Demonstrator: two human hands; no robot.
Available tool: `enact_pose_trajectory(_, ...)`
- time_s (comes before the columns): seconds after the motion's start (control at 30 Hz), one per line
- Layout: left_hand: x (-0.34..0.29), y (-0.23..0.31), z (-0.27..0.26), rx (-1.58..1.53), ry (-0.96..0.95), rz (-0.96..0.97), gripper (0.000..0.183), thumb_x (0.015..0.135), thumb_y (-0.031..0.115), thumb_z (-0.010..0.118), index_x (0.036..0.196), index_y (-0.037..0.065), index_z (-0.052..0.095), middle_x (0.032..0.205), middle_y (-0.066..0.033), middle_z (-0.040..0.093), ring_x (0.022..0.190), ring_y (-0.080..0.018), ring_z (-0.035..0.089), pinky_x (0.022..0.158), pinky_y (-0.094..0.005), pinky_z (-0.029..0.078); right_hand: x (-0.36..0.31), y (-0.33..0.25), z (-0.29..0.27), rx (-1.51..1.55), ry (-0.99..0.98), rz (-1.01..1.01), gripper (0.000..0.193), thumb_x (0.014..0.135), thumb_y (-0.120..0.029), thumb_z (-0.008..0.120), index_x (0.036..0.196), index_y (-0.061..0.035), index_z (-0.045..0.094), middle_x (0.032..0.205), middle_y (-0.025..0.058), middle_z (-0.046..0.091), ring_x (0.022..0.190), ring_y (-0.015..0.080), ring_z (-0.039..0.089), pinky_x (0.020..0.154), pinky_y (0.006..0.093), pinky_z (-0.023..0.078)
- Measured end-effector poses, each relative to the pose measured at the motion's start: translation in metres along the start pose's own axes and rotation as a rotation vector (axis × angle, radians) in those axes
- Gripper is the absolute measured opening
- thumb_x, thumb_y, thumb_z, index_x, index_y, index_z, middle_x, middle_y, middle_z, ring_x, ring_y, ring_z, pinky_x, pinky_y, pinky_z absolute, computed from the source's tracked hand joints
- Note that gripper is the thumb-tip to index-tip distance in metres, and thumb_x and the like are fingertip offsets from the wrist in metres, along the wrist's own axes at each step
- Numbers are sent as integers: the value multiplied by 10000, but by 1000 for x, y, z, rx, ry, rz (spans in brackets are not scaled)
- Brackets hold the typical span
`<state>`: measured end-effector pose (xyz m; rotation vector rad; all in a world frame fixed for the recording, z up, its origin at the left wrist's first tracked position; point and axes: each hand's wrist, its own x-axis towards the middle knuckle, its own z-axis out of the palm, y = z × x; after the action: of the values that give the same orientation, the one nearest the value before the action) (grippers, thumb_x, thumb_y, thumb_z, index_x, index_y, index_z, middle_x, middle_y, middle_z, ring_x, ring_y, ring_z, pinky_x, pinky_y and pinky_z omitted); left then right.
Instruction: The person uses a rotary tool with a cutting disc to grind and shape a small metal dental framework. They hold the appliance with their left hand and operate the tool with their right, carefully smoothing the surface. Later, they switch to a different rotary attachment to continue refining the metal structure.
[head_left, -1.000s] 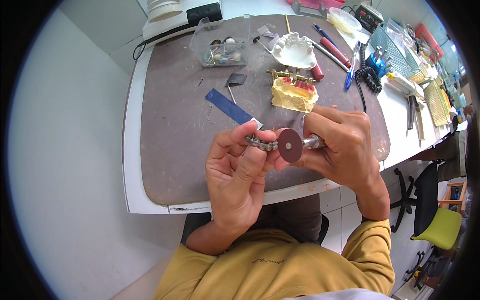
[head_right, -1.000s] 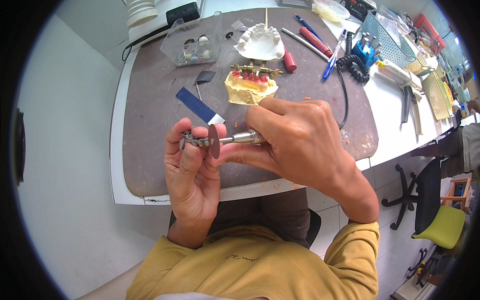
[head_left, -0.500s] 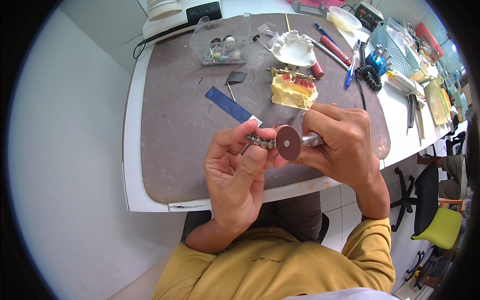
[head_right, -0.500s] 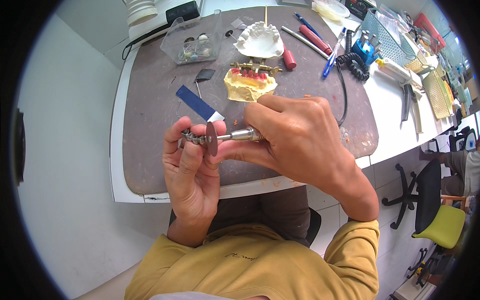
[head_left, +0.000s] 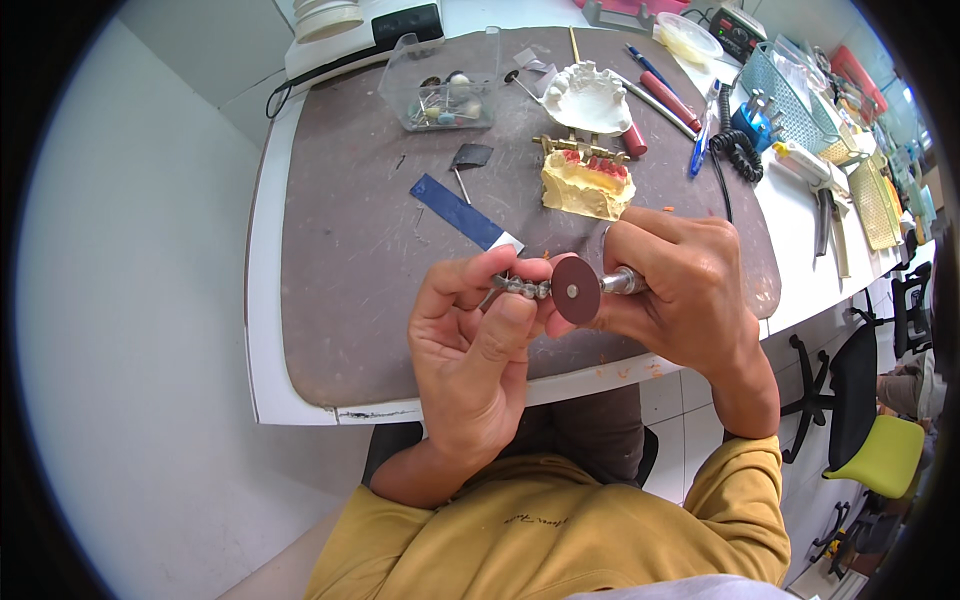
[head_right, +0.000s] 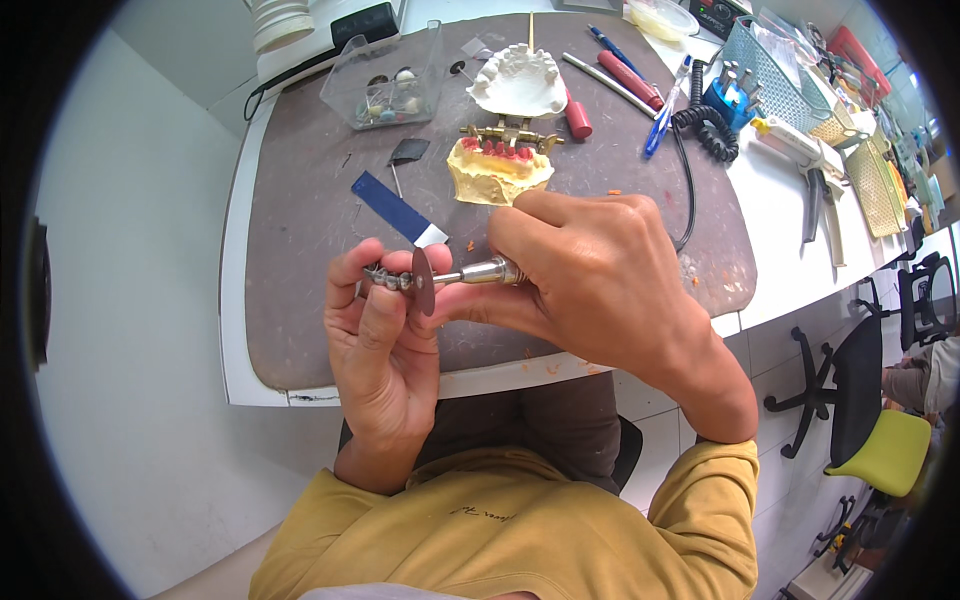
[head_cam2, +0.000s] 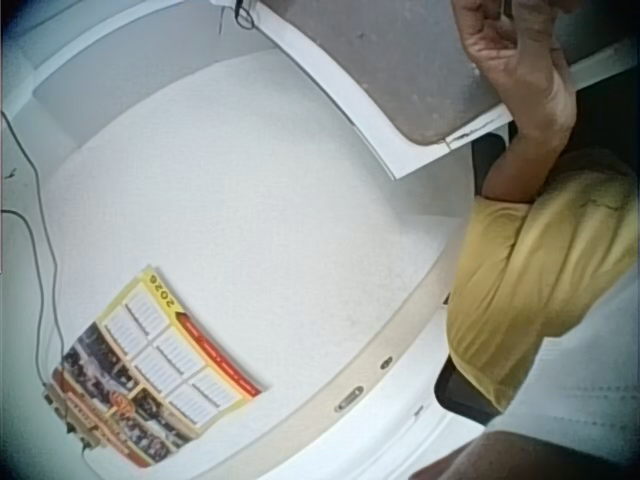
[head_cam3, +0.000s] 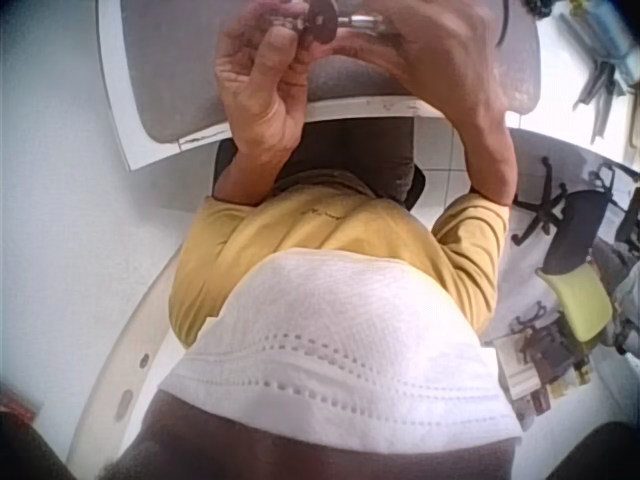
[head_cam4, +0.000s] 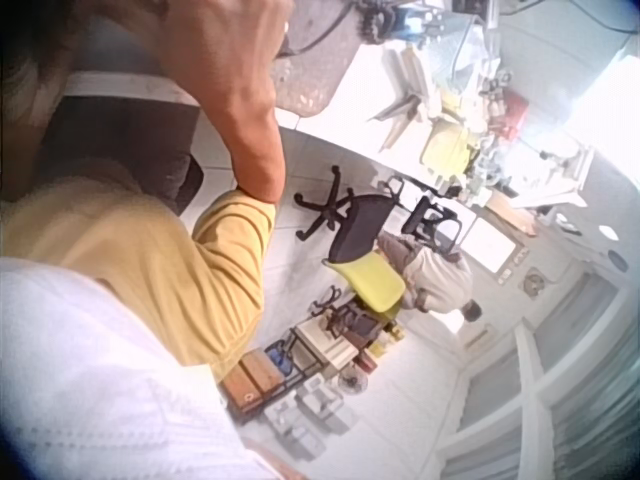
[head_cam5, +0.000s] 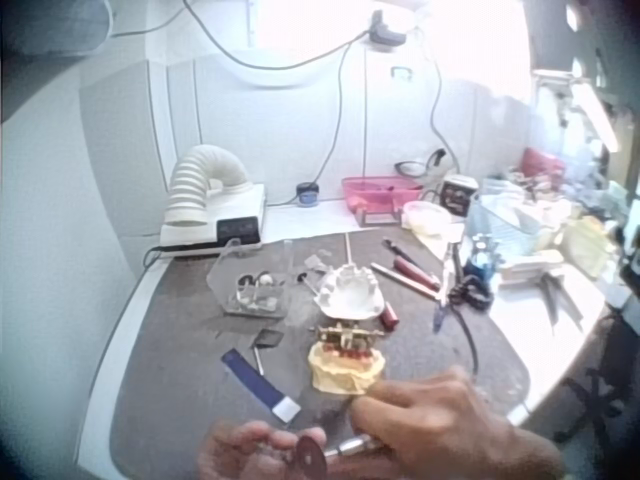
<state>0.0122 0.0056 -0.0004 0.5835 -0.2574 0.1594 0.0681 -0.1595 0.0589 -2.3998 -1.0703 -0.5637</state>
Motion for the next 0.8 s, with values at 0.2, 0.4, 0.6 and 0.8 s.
enact_pose_trajectory(0.2,0,1,-1,72,-9,4,287,929,49,582,1211,53,535,1108,-115,634,1105,-313,610,863,-338,579,0,0,0,4,0,1,450,682,-477,776,680,-69,587,578,18,565,471,192,589,415,315,413)
enact_pose_trajectory(0.4,0,1,0,85,-10,8,290,925,50,588,1211,53,535,1107,-116,634,1104,-310,612,861,-338,579,0,-1,-1,8,-4,-2,447,681,-479,774,688,-69,596,580,17,568,469,192,586,418,316,418)
enact_pose_trajectory(0.6,-1,0,1,21,6,18,271,921,-18,569,1189,9,533,1132,-175,610,1085,-283,612,840,-368,564,0,0,-1,11,-4,-6,447,685,-477,774,698,-65,603,578,24,563,471,192,584,416,314,411)
enact_pose_trajectory(0.8,0,-1,1,14,-16,44,290,928,-22,547,1216,1,519,1131,-175,609,1113,-294,597,921,-408,548,-2,1,1,11,18,37,451,685,-474,777,674,-67,584,571,23,553,459,193,571,411,317,402)
